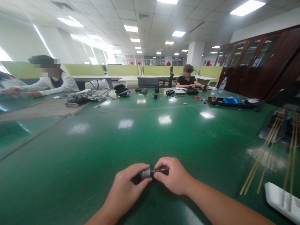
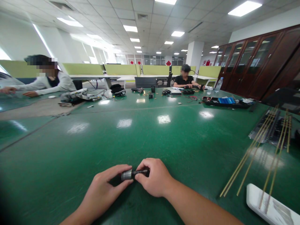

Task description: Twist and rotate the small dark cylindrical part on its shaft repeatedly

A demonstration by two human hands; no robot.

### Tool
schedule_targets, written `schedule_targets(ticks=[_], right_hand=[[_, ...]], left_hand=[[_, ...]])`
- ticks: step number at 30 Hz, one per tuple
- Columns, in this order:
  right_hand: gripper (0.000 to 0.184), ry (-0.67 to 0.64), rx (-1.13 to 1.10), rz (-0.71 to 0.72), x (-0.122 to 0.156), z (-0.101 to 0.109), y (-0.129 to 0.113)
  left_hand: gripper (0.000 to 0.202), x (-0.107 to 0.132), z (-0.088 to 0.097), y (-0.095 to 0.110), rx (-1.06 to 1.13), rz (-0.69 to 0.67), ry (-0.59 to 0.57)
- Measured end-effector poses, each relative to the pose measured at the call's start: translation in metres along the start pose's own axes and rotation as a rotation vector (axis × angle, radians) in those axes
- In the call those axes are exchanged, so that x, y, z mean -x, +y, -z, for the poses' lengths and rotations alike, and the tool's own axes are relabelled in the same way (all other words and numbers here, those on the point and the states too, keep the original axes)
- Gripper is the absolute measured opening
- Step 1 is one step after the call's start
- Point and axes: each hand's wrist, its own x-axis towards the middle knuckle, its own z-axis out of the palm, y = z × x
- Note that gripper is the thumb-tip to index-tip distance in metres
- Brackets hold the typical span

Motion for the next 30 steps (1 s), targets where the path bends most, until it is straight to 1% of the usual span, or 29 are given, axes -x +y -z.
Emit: schedule_targets(ticks=[8,17,30], right_hand=[[0.005,-0.001,-0.004,-0.007,0.0004,0.0014,-0.0015],[0.006,0.002,-0.022,-0.011,-0.0006,-0.0017,0.0028],[0.008,0.010,-0.026,-0.026,0.0001,0.0002,-0.0008]], left_hand=[[0.025,-0.0001,0.0000,0.0014,-0.003,0.003,0.019],[0.025,-0.0002,0.0006,0.0022,0.011,0.009,0.029],[0.023,-0.0017,0.0031,0.0052,0.014,0.014,0.050]])
